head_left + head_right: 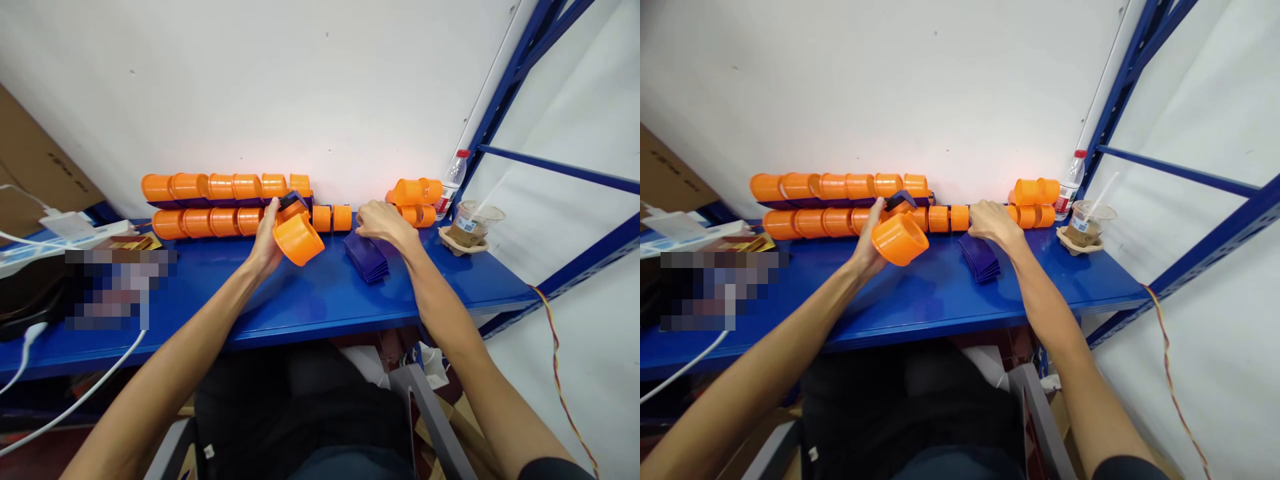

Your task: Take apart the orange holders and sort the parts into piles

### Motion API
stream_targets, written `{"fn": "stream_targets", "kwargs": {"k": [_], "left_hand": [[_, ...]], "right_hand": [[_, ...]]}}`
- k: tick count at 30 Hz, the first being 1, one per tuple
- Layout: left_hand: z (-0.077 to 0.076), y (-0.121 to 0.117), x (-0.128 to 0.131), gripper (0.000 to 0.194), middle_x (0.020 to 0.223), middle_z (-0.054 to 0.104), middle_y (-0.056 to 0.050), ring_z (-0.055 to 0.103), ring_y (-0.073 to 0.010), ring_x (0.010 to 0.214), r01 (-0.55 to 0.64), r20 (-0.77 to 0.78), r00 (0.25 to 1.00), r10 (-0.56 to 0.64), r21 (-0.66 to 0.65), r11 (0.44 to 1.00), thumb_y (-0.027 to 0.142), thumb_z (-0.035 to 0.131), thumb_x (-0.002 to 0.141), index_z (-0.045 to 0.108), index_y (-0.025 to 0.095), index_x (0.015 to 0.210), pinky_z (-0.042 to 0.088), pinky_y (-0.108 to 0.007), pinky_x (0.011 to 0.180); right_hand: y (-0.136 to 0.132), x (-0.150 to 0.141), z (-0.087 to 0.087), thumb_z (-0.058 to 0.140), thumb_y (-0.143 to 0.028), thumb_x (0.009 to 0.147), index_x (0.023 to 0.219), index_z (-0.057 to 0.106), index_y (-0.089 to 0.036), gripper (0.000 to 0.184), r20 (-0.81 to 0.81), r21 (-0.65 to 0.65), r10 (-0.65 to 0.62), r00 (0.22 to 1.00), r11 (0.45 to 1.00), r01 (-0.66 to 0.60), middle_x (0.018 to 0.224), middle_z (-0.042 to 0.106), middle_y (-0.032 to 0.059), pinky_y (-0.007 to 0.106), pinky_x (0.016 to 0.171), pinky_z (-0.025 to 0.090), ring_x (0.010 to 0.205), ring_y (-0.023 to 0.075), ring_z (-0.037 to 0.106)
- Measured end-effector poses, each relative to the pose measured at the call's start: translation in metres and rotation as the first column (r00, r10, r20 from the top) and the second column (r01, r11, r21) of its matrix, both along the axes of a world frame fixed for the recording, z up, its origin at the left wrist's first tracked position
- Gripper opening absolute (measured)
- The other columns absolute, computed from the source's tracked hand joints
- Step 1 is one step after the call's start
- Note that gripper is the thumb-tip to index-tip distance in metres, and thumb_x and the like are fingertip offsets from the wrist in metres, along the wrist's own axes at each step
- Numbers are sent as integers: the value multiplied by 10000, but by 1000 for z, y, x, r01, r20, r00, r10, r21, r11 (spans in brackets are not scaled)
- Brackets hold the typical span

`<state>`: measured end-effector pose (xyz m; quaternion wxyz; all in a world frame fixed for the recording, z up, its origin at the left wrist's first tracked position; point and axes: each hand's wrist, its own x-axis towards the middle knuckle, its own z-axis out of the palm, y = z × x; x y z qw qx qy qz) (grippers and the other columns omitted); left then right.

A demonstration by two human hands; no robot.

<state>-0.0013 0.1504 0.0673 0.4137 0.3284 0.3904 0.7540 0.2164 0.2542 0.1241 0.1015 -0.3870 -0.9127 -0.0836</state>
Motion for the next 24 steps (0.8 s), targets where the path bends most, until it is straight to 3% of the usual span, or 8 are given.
{"fn": "stream_targets", "kwargs": {"k": [3, 6, 9, 12, 15, 17, 21, 24], "left_hand": [[-5, 6, 1, 413, 863, 772, -43, 772, -236, 894, -105, -43, 993, 109, 75, 992, 628, 718, 921, 711, 229, 1027, 625, -301, 713], [-9, 12, -1, 459, 763, 713, -38, 742, -220, 764, -246, -98, 961, 257, 116, 962, 668, 731, 887, 683, 212, 915, 579, -271, 598], [-9, 14, -6, 539, 689, 644, -9, 646, -158, 571, -356, -109, 924, 368, 111, 928, 723, 710, 863, 643, 189, 900, 483, -223, 460], [-4, 12, -9, 551, 708, 650, -9, 600, -130, 514, -419, -83, 900, 427, 94, 903, 715, 662, 889, 640, 169, 956, 446, -200, 422], [0, 7, -8, 530, 746, 674, -20, 622, -138, 525, -428, -73, 898, 433, 75, 900, 694, 620, 917, 638, 169, 991, 463, -204, 427], [0, 5, -6, 533, 733, 655, -7, 613, -134, 515, -406, -103, 906, 411, 65, 912, 704, 621, 910, 625, 176, 984, 459, -201, 420], [1, 4, -4, 570, 632, 514, 67, 532, -95, 464, -347, -160, 920, 357, 90, 934, 742, 710, 831, 547, 201, 902, 418, -172, 403], [4, 2, -4, 547, 587, 497, 85, 552, -102, 450, -298, -144, 940, 310, 104, 949, 728, 688, 868, 511, 212, 923, 447, -174, 425]], "right_hand": [[-6, -1, 4, 582, -163, 855, 840, 760, -145, 180, -146, 61, 0, 989, 998, 9, 816, 740, 160, 366, 698, 411, 771, 269, 674], [-19, -10, 3, 506, -164, 900, 931, 748, -170, 244, -382, 171, 205, 901, 974, -149, 885, 750, 112, 365, 739, 465, 807, 248, 668], [-37, -22, -7, 520, -99, 827, 1143, 717, -188, 383, -406, 326, 545, 733, 836, -441, 1112, 755, 97, 414, 888, 534, 1016, 270, 672], [-50, -35, -21, 553, -50, 777, 1398, 605, -183, 637, -237, 394, 701, 673, 702, -593, 1453, 636, 135, 521, 1095, 495, 1319, 322, 559], [-56, -45, -35, 560, -22, 811, 1571, 431, -163, 784, -126, 403, 671, 731, 708, -580, 1651, 452, 180, 589, 1200, 404, 1506, 362, 384], [-57, -51, -41, 544, -25, 853, 1615, 354, -161, 797, -95, 410, 642, 761, 722, -557, 1677, 413, 192, 600, 1230, 361, 1556, 368, 315], [-55, -55, -46, 508, -64, 920, 1622, 327, -172, 733, -69, 399, 630, 773, 728, -558, 1596, 499, 191, 575, 1229, 360, 1520, 343, 375], [-46, -49, -38, 554, -113, 912, 1594, 365, -155, 708, -125, 399, 602, 788, 758, -516, 1561, 522, 204, 573, 1189, 384, 1469, 360, 415]]}}
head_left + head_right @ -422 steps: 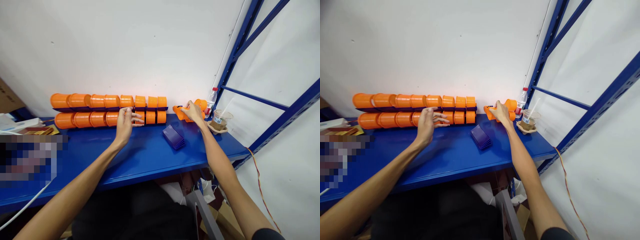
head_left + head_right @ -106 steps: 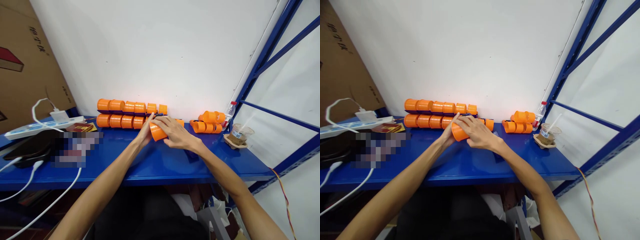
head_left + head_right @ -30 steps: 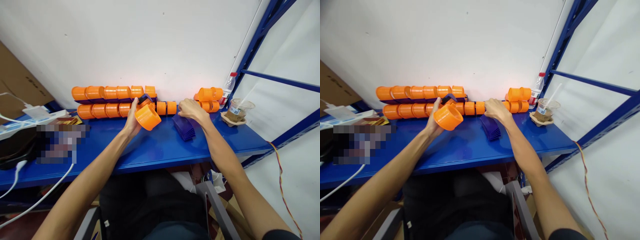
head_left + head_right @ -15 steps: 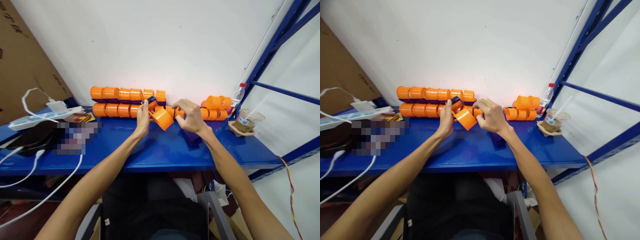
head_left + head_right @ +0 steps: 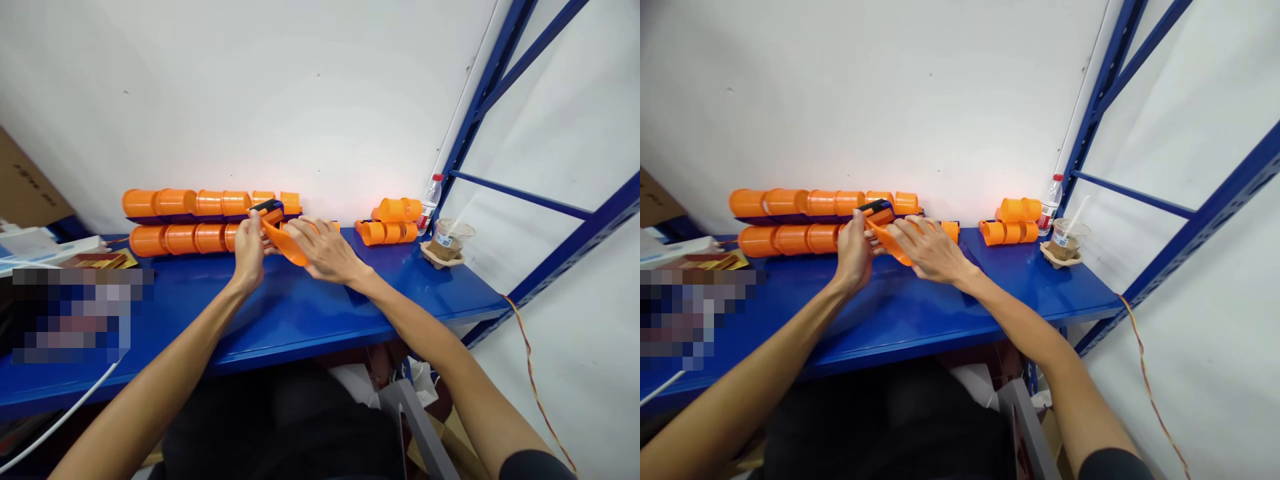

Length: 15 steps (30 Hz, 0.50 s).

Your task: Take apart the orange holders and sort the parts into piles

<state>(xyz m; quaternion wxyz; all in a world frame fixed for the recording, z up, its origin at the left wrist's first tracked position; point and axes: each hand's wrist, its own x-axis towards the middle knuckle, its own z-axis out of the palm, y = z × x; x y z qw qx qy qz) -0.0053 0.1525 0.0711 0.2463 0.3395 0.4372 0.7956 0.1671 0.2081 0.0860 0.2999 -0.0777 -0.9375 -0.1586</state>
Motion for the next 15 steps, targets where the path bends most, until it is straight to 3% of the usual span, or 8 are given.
{"fn": "stream_targets", "kwargs": {"k": [3, 6, 9, 12, 15], "left_hand": [[3, -3, 1, 484, 585, 585, 53, 618, -139, 454, 68, -8, 998, -69, -25, 997, 683, 579, 966, 521, 204, 1002, 499, -205, 449], [6, -6, 3, 459, 582, 626, 31, 649, -164, 456, 75, -33, 997, -76, -36, 997, 658, 541, 997, 521, 199, 1010, 527, -229, 454], [8, -8, 4, 455, 564, 623, 33, 660, -174, 458, 88, -46, 995, -90, -50, 995, 654, 526, 1008, 520, 200, 995, 540, -240, 452], [10, -7, 4, 440, 554, 619, 36, 656, -178, 452, 104, -48, 993, -107, -61, 993, 636, 515, 1022, 517, 197, 995, 539, -246, 438], [9, -6, 3, 398, 551, 617, 33, 650, -175, 448, 97, -41, 994, -100, -64, 993, 587, 503, 1044, 521, 193, 991, 532, -241, 431]], "right_hand": [[22, 17, 19, 616, -188, 880, 1549, 417, -122, 702, -136, -57, -131, 982, 991, 124, 1532, 532, 217, 569, 1159, 391, 1407, 390, 440], [55, 41, 43, 611, -210, 842, 1519, 445, -126, 702, -256, -123, -333, 908, 942, 311, 1490, 556, 203, 578, 1115, 405, 1339, 402, 470], [86, 61, 57, 622, -188, 793, 1423, 521, -110, 643, -194, -141, -478, 857, 878, 457, 1392, 619, 212, 552, 1048, 435, 1246, 397, 523], [108, 71, 52, 611, -160, 788, 1312, 586, -106, 527, -37, -115, -532, 846, 843, 525, 1284, 676, 208, 496, 997, 450, 1158, 371, 568], [119, 73, 34, 587, -147, 816, 1242, 619, -112, 429, 96, -75, -538, 837, 835, 545, 1245, 701, 201, 467, 1007, 433, 1134, 354, 583]]}}
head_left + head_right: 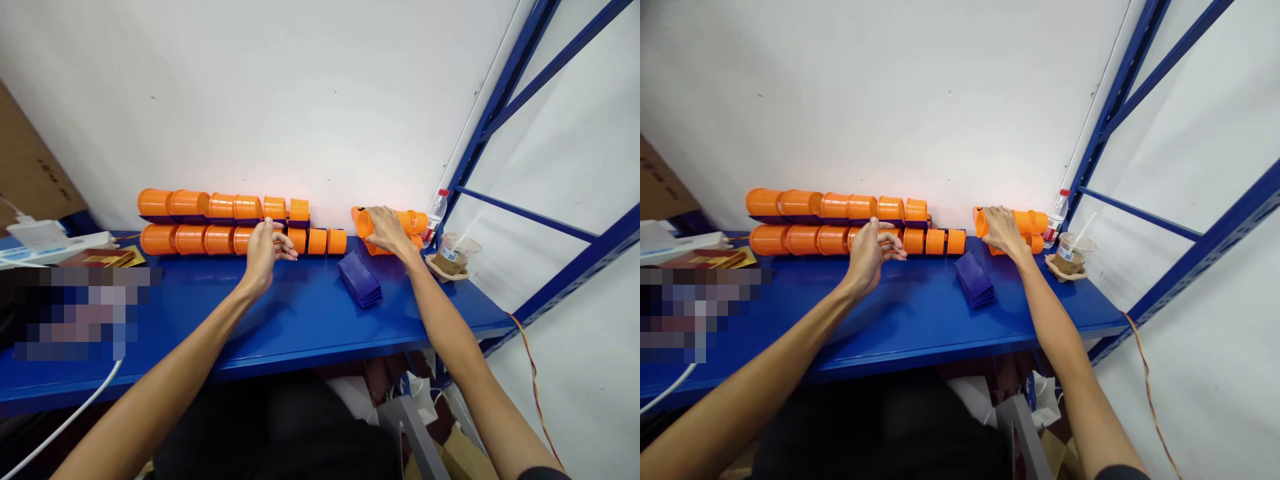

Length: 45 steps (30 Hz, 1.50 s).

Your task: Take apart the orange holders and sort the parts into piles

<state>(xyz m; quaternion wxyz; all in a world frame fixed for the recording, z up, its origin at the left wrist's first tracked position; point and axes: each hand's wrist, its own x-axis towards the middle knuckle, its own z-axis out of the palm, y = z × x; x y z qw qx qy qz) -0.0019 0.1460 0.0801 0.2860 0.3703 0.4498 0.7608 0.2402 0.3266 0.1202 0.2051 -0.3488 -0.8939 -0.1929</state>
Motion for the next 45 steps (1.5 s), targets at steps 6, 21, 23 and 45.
{"fn": "stream_targets", "kwargs": {"k": [6, 21, 23, 45], "left_hand": [[-4, 2, -2, 356, 556, 614, 31, 646, -167, 446, -7, -14, 1000, 7, -3, 1000, 537, 505, 1055, 541, 192, 979, 519, -227, 431], [9, -8, 10, 225, 508, 602, 20, 590, -162, 411, -13, -24, 1000, 11, -80, 997, 213, 360, 1089, 543, 177, 963, 514, -223, 430], [8, -8, 10, 216, 509, 602, 24, 586, -155, 410, -15, -20, 1000, 14, -82, 996, 205, 369, 1087, 542, 177, 962, 507, -211, 438], [11, -10, 14, 208, 494, 598, 20, 589, -168, 413, -39, -21, 999, 37, -100, 994, 172, 370, 1059, 545, 177, 946, 506, -215, 447]], "right_hand": [[4, -5, -27, 571, -188, 905, 1236, 647, -108, 349, 129, -56, 20, 991, 998, -13, 1248, 725, 187, 463, 1055, 399, 1151, 352, 602], [13, -10, -53, 549, -197, 978, 1313, 617, -85, 360, 153, -152, -30, 988, 987, 54, 1341, 688, 197, 449, 1133, 386, 1238, 326, 593], [12, -11, -53, 548, -188, 978, 1318, 613, -79, 363, 147, -155, -35, 988, 986, 58, 1350, 683, 199, 450, 1143, 383, 1249, 324, 590], [11, -14, -57, 560, -163, 956, 1341, 581, -77, 396, 137, -179, -58, 989, 980, 83, 1399, 650, 216, 462, 1111, 457, 1300, 328, 591]]}}
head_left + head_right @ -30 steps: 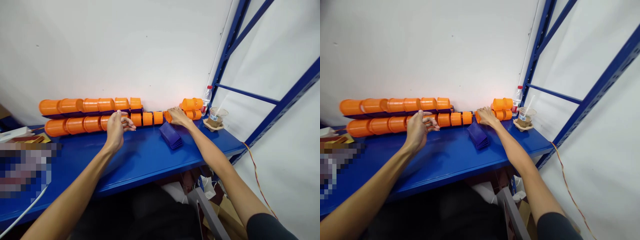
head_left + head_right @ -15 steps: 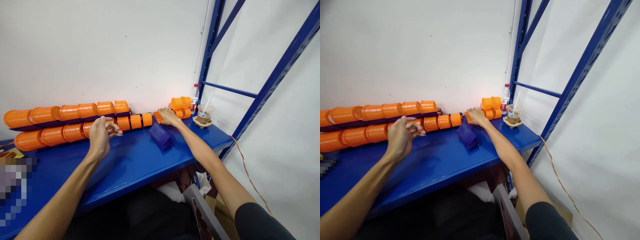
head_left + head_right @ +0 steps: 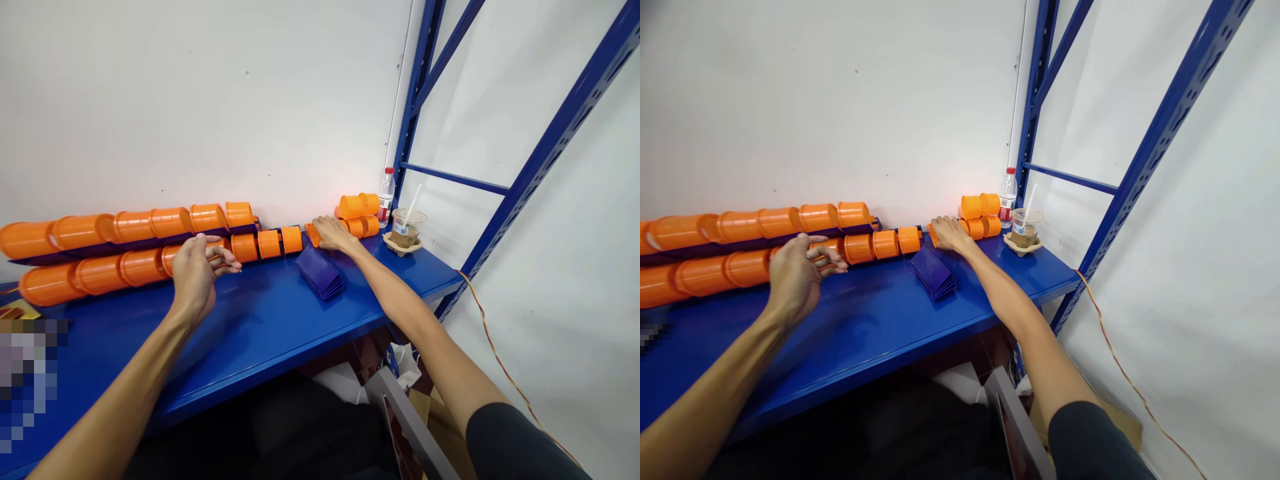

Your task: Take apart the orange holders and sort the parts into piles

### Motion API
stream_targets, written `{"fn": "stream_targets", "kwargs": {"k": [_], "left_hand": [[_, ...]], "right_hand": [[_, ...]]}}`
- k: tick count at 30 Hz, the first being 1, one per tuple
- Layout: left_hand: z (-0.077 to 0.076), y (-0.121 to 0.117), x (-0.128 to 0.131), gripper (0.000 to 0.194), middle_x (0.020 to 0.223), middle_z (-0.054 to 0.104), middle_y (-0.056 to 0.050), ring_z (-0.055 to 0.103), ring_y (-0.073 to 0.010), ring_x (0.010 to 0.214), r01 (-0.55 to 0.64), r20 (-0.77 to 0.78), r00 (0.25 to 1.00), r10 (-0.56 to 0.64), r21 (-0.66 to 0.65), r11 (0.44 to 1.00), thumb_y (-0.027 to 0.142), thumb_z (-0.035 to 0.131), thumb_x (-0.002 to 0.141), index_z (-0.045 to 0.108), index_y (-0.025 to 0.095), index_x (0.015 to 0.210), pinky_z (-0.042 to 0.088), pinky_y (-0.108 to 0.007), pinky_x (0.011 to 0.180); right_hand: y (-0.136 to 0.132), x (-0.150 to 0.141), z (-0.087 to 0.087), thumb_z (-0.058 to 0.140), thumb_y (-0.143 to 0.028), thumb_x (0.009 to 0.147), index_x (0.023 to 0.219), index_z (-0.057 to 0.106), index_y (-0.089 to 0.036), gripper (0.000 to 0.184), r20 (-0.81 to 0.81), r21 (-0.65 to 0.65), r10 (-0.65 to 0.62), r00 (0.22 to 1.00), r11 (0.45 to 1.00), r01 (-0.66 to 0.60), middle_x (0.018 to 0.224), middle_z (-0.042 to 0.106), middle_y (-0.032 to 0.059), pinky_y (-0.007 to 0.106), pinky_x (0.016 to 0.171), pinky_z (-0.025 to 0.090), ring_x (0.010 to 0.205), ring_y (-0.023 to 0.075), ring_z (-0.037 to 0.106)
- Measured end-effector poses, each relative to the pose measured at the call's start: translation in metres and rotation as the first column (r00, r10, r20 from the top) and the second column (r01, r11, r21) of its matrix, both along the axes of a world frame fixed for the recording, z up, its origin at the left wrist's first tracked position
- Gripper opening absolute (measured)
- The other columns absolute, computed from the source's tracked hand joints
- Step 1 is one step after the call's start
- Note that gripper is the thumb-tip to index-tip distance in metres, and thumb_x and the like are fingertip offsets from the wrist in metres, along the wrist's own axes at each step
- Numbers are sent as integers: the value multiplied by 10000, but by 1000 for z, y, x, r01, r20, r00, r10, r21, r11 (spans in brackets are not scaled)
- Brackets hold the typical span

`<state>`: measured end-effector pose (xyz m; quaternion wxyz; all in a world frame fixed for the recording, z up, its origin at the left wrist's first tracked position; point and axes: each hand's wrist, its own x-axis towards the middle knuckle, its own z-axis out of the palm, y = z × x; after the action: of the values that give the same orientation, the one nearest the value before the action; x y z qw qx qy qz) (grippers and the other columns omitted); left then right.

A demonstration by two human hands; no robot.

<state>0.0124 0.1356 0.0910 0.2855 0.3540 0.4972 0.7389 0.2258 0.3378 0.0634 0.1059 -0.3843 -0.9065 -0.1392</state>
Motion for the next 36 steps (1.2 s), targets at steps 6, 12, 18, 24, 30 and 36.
{"fn": "stream_targets", "kwargs": {"k": [6, 12, 18, 24, 30, 36], "left_hand": [[-3, 2, -4, 177, 517, 605, 19, 595, -158, 408, 3, 8, 1000, -3, 14, 1000, 232, 422, 1055, 553, 180, 948, 507, -207, 447], [-2, 1, -3, 189, 509, 604, 16, 590, -159, 410, 0, 4, 1000, 0, 11, 1000, 190, 395, 1053, 551, 178, 948, 504, -204, 442], [0, 1, -2, 193, 509, 604, 14, 590, -160, 412, -3, 12, 1000, 3, -1, 1000, 174, 386, 1048, 547, 177, 942, 501, -203, 441], [-6, 3, -7, 144, 536, 612, 14, 595, -159, 425, 18, -2, 1000, -18, 9, 1000, 241, 453, 1045, 551, 184, 955, 525, -219, 463], [-7, 2, -8, 111, 552, 623, 14, 616, -160, 454, 37, -19, 999, -37, 7, 999, 207, 460, 1026, 554, 179, 975, 546, -228, 488], [-1, 1, -4, 87, 520, 613, 23, 609, -171, 426, 14, 2, 1000, -14, -7, 1000, 109, 506, 924, 552, 179, 948, 515, -225, 447]], "right_hand": [[0, 3, 3, 539, -119, 938, 1326, 583, -66, 395, 15, -7, -16, 1000, 1000, 16, 1370, 655, 223, 468, 1109, 457, 1277, 330, 599], [0, 10, 4, 527, -97, 926, 1311, 588, -71, 390, 17, -4, -42, 999, 999, 42, 1353, 665, 215, 454, 1091, 478, 1252, 327, 615], [2, 10, 2, 547, -114, 919, 1307, 579, -80, 391, 4, 1, -39, 999, 999, 39, 1365, 656, 220, 460, 1117, 462, 1273, 333, 599], [3, 9, 1, 539, -124, 927, 1298, 582, -85, 376, 17, 5, -58, 998, 998, 58, 1369, 652, 216, 467, 1171, 404, 1282, 326, 580], [0, 9, 0, 541, -138, 917, 1331, 571, -66, 421, 26, -19, -51, 998, 998, 52, 1378, 645, 247, 492, 1181, 394, 1293, 340, 586], [6, 22, 25, 591, -101, 786, 1463, 540, -73, 680, -183, -79, 15, 983, 996, -29, 1456, 636, 231, 499, 1197, 430, 1362, 341, 585]]}}
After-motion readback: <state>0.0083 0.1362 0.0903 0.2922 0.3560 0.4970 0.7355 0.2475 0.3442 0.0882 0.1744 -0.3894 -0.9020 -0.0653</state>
